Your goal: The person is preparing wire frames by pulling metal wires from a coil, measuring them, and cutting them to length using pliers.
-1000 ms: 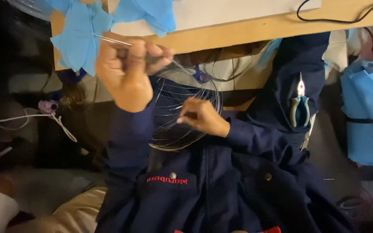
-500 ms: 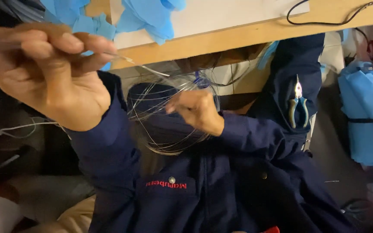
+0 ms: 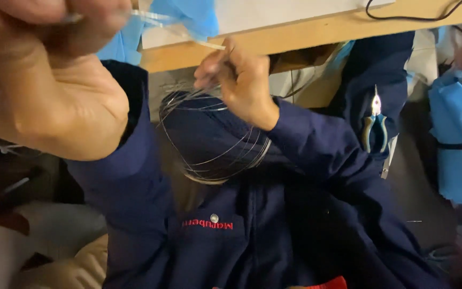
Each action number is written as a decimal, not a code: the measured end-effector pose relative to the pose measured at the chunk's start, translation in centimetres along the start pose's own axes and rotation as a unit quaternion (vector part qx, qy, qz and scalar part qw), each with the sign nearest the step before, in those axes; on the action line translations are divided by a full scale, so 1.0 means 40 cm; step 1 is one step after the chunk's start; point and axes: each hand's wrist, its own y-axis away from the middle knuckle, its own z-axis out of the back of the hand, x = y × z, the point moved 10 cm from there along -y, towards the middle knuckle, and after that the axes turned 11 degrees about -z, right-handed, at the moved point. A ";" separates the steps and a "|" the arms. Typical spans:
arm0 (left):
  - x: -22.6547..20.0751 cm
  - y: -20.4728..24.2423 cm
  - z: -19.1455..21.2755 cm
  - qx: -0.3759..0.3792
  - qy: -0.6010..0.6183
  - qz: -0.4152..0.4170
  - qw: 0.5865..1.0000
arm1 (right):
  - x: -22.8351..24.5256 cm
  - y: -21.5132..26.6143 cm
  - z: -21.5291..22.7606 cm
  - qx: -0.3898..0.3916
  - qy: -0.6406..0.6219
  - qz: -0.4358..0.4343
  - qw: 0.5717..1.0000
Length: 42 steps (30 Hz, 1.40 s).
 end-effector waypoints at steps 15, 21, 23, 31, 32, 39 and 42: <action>0.142 0.140 -0.152 -0.114 0.278 0.011 0.954 | 0.026 0.198 0.258 0.039 0.152 -0.128 0.979; 0.339 0.437 -0.243 -0.173 0.101 0.285 0.937 | -0.181 0.359 0.390 -0.112 -0.070 -0.133 0.982; 0.375 0.515 -0.248 -0.160 0.113 0.327 0.925 | -0.198 0.391 0.401 -0.155 -0.064 -0.153 0.974; 0.420 0.596 -0.191 -0.185 0.115 0.337 0.916 | -0.105 0.371 0.357 -0.142 0.189 -0.019 0.972; 0.425 0.601 -0.185 -0.189 0.114 0.336 0.916 | -0.113 0.373 0.359 -0.141 0.206 -0.022 0.968; 0.437 0.622 -0.182 -0.184 0.112 0.354 0.910 | -0.127 0.341 0.340 -0.059 0.279 -0.077 0.955; 0.429 0.626 -0.182 -0.170 0.085 0.345 0.919 | -0.171 0.343 0.338 -0.032 0.223 -0.120 0.967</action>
